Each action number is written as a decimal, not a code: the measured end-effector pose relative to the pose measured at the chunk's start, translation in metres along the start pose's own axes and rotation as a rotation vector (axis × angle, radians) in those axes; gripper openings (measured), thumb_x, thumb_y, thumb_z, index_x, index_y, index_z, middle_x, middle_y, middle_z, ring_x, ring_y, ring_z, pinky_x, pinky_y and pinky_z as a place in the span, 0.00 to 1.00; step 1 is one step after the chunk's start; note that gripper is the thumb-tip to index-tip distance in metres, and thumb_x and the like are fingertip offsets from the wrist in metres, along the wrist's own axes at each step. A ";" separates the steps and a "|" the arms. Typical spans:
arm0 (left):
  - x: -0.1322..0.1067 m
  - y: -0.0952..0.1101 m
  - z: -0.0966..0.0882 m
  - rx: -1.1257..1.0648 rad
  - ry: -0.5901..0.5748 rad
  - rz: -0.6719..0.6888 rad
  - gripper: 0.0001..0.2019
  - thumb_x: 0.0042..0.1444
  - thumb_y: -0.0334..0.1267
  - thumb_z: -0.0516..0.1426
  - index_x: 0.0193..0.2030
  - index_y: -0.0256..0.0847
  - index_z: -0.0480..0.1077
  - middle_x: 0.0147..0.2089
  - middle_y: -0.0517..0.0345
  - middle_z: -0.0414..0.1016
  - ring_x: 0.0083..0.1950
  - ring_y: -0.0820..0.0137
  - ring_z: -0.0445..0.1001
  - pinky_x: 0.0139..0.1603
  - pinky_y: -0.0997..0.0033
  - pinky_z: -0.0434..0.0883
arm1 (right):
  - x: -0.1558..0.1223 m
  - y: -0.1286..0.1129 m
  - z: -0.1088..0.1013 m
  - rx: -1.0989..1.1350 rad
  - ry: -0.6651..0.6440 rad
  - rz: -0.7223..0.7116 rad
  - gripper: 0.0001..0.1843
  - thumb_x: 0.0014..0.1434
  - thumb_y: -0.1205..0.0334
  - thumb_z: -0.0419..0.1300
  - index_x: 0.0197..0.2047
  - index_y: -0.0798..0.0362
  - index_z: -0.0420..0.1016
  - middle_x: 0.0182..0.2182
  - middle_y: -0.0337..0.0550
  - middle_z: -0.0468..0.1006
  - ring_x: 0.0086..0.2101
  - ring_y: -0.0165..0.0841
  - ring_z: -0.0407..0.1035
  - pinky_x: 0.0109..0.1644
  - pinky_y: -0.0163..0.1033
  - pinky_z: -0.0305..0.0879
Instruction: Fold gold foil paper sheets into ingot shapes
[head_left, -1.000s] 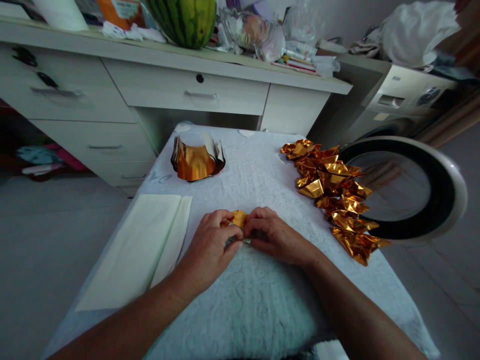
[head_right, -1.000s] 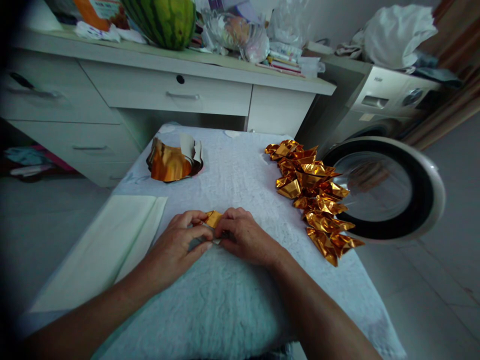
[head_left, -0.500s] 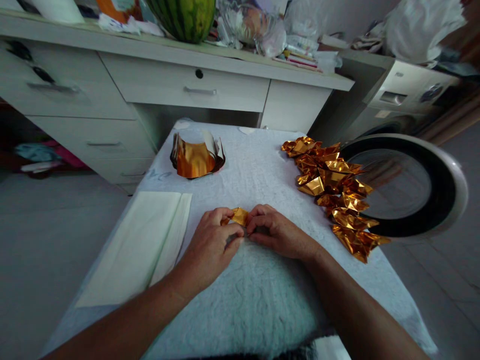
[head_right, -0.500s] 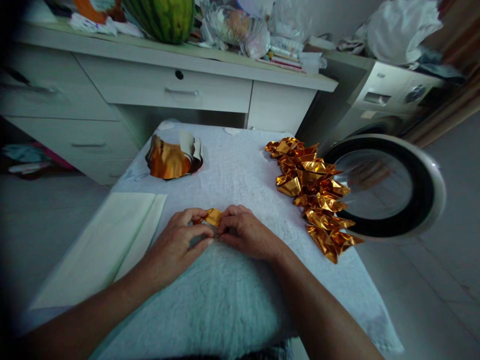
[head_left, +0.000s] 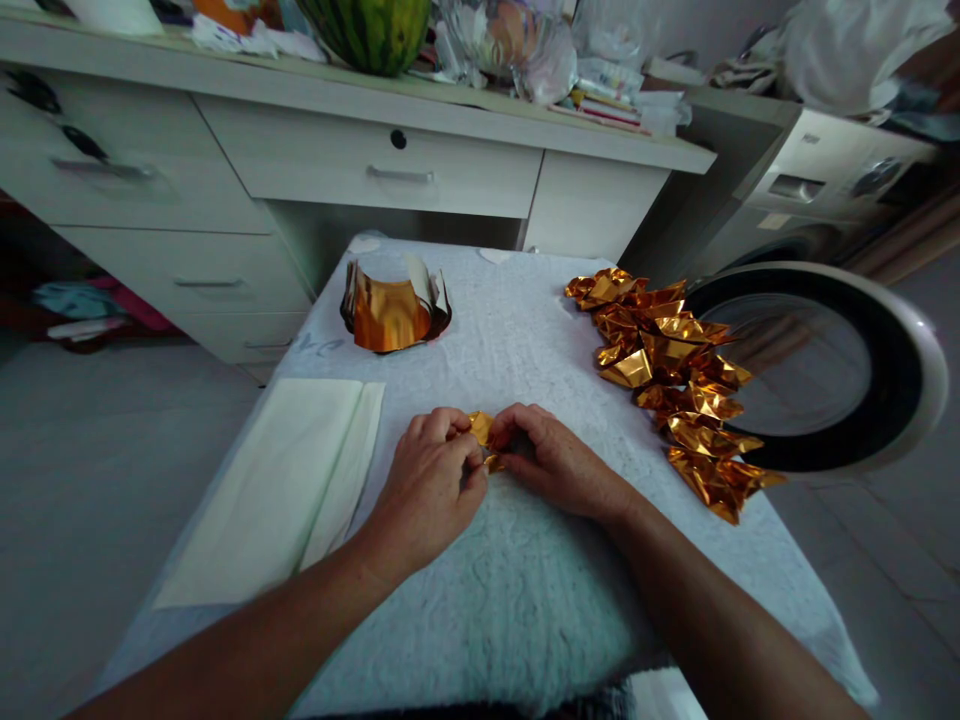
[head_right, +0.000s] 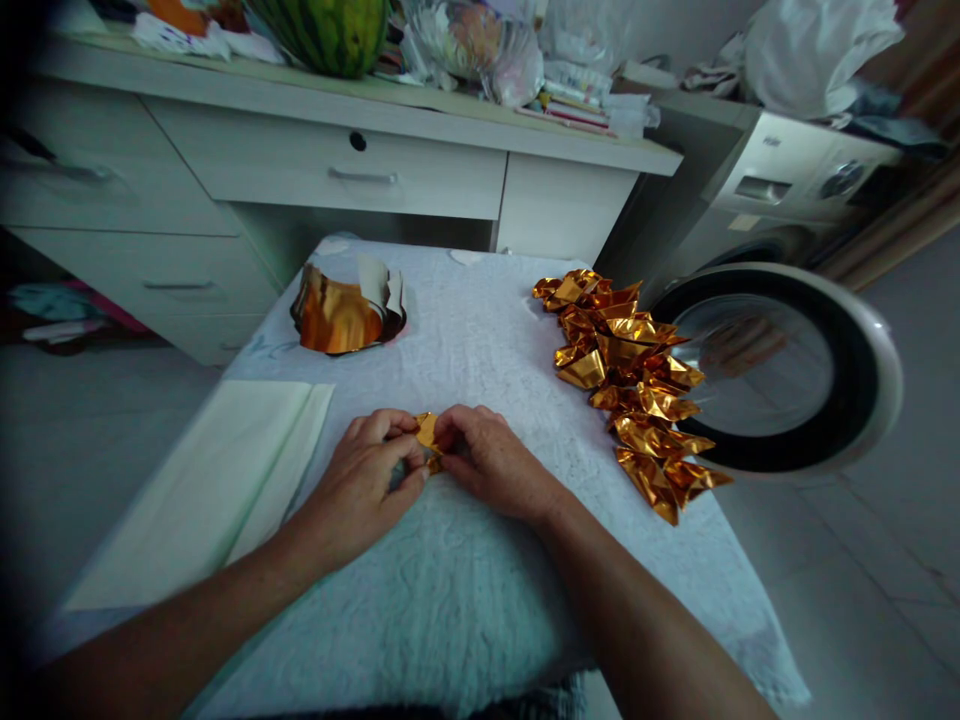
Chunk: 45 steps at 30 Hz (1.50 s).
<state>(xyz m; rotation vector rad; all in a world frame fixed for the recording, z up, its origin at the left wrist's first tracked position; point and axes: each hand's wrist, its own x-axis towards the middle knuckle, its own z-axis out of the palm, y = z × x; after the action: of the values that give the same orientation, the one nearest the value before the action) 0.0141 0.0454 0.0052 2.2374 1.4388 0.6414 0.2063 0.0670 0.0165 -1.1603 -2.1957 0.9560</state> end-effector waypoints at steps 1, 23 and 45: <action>0.000 0.000 0.000 0.001 0.003 -0.001 0.04 0.55 0.29 0.57 0.30 0.40 0.71 0.49 0.50 0.67 0.52 0.57 0.64 0.55 0.50 0.67 | 0.001 0.000 0.002 -0.019 0.011 0.003 0.12 0.56 0.74 0.59 0.43 0.51 0.68 0.38 0.39 0.75 0.40 0.33 0.66 0.47 0.41 0.61; 0.003 0.002 0.005 0.065 0.031 -0.019 0.04 0.56 0.30 0.57 0.30 0.40 0.72 0.48 0.51 0.69 0.50 0.58 0.66 0.53 0.52 0.68 | 0.000 -0.001 -0.001 0.008 0.003 -0.011 0.13 0.60 0.74 0.53 0.45 0.51 0.69 0.38 0.41 0.75 0.40 0.33 0.67 0.48 0.42 0.64; 0.003 0.003 0.004 0.060 0.041 -0.007 0.05 0.55 0.29 0.55 0.30 0.41 0.68 0.47 0.52 0.68 0.49 0.59 0.66 0.51 0.52 0.68 | 0.002 -0.004 0.007 -0.167 0.020 -0.019 0.16 0.54 0.75 0.55 0.45 0.53 0.66 0.37 0.41 0.75 0.39 0.34 0.65 0.47 0.43 0.59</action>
<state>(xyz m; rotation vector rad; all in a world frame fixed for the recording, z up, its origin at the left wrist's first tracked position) 0.0198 0.0470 0.0040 2.2765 1.5033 0.6539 0.1985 0.0643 0.0149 -1.2149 -2.3021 0.7614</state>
